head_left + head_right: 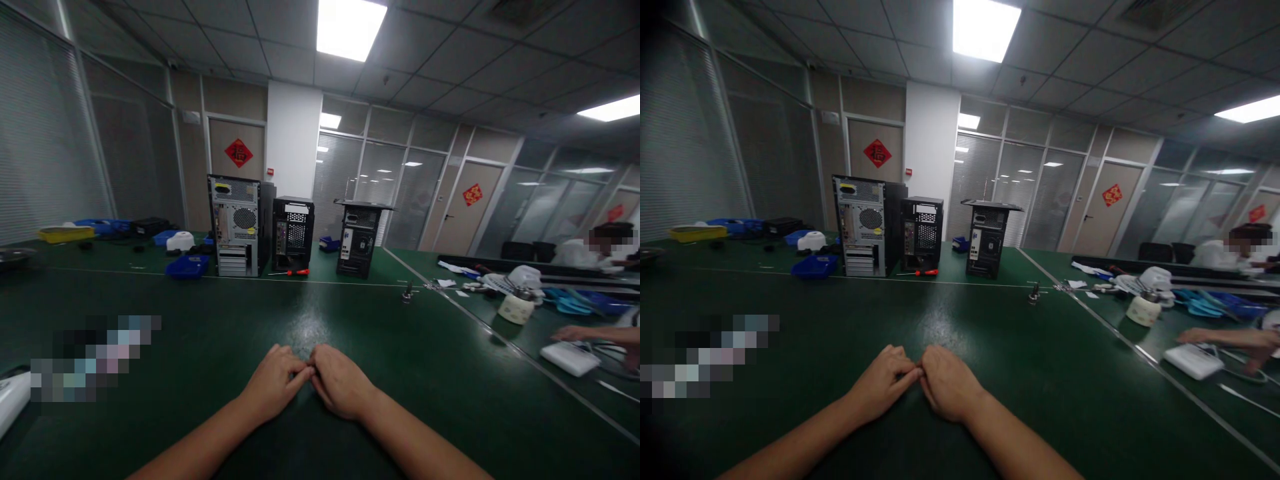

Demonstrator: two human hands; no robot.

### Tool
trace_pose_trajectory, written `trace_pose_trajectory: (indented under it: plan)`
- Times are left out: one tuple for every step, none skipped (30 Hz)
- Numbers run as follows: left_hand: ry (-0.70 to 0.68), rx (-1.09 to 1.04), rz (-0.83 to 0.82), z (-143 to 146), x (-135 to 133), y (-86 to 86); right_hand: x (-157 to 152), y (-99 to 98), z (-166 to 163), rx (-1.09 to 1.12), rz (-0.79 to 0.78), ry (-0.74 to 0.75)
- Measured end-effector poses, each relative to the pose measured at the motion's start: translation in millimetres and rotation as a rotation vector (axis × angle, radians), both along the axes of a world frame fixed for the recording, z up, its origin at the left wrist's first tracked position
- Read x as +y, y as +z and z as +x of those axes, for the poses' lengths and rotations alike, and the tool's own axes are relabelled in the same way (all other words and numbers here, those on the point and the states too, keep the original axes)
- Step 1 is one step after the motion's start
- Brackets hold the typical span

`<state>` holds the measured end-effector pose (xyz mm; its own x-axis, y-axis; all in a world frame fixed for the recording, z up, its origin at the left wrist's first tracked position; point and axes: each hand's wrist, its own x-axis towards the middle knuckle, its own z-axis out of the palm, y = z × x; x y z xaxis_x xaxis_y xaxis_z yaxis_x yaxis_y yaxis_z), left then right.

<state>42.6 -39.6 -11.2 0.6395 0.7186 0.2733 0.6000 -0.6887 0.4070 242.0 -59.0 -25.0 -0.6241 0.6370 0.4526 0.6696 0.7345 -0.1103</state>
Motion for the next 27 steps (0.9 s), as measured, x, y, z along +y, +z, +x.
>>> trace_pose_trajectory:
  plan:
    - [0.008, 0.001, 0.005, 1, 0, -0.5, 0, 0.4, 0, -0.008, 0.007, 0.004]
    - [0.016, 0.0, 0.01, 1, 1, -1.2, -1, 1.2, -1, -0.016, 0.016, 0.005]
    - [0.023, -0.001, 0.014, 2, 1, -2.0, -1, 2.3, -1, -0.023, 0.023, 0.003]
    - [0.026, -0.002, 0.016, 2, 2, -2.8, -1, 4.0, -1, -0.027, 0.03, -0.003]
    - [0.028, -0.002, 0.019, 2, 3, -3.5, -1, 6.2, -1, -0.029, 0.038, -0.013]
    - [0.033, -0.002, 0.021, 2, 4, -3.9, 0, 9.0, 1, -0.026, 0.046, -0.027]
    - [0.045, -0.002, 0.023, 1, 6, -4.0, 1, 12.1, 4, -0.016, 0.055, -0.049]
    - [0.062, -0.002, 0.024, -1, 7, -3.8, 3, 15.3, 9, 0.007, 0.065, -0.078]
    - [0.088, -0.002, 0.024, -3, 9, -3.5, 6, 18.3, 17, 0.047, 0.075, -0.116]
    - [0.119, -0.002, 0.025, -6, 12, -3.1, 11, 20.5, 27, 0.105, 0.082, -0.165]
    - [0.153, -0.003, 0.024, -9, 15, -2.8, 16, 21.7, 40, 0.174, 0.082, -0.221]
    - [0.187, -0.005, 0.026, -13, 18, -2.7, 23, 21.4, 55, 0.249, 0.078, -0.284]
    - [0.217, -0.01, 0.029, -17, 22, -2.9, 30, 19.6, 73, 0.32, 0.065, -0.352]
    - [0.244, -0.015, 0.032, -21, 26, -3.4, 38, 16.2, 91, 0.368, 0.05, -0.41]
    - [0.268, -0.023, 0.03, -24, 29, -4.0, 46, 11.4, 111, 0.412, 0.039, -0.471]
    - [0.288, -0.032, 0.018, -28, 33, -4.7, 53, 5.4, 131, 0.451, 0.014, -0.529]
    - [0.307, -0.041, -0.002, -31, 36, -5.6, 60, -1.2, 150, 0.488, -0.026, -0.585]
    - [0.325, -0.05, -0.03, -33, 39, -6.5, 65, -8.2, 169, 0.53, -0.061, -0.64]
    - [0.343, -0.059, -0.06, -35, 41, -7.6, 69, -14.9, 185, 0.572, -0.077, -0.68]
    - [0.356, -0.067, -0.088, -36, 44, -8.8, 72, -21.1, 200, 0.62, -0.085, -0.71]
    - [0.364, -0.073, -0.109, -36, 45, -10.2, 74, -26.4, 213, 0.669, -0.084, -0.75]
    - [0.367, -0.076, -0.123, -36, 47, -11.7, 75, -30.8, 223, 0.705, -0.077, -0.786]
    - [0.364, -0.078, -0.132, -36, 48, -13.1, 76, -34.2, 232, 0.728, -0.078, -0.816]
    - [0.359, -0.08, -0.137, -36, 49, -14.4, 77, -36.8, 238, 0.738, -0.088, -0.839]
    - [0.355, -0.08, -0.142, -35, 50, -15.4, 77, -38.8, 243, 0.74, -0.107, -0.855]
    - [0.351, -0.078, -0.149, -35, 51, -16.0, 77, -40.2, 247, 0.741, -0.133, -0.866]
    - [0.347, -0.077, -0.157, -35, 51, -16.0, 77, -41.2, 250, 0.744, -0.157, -0.88]
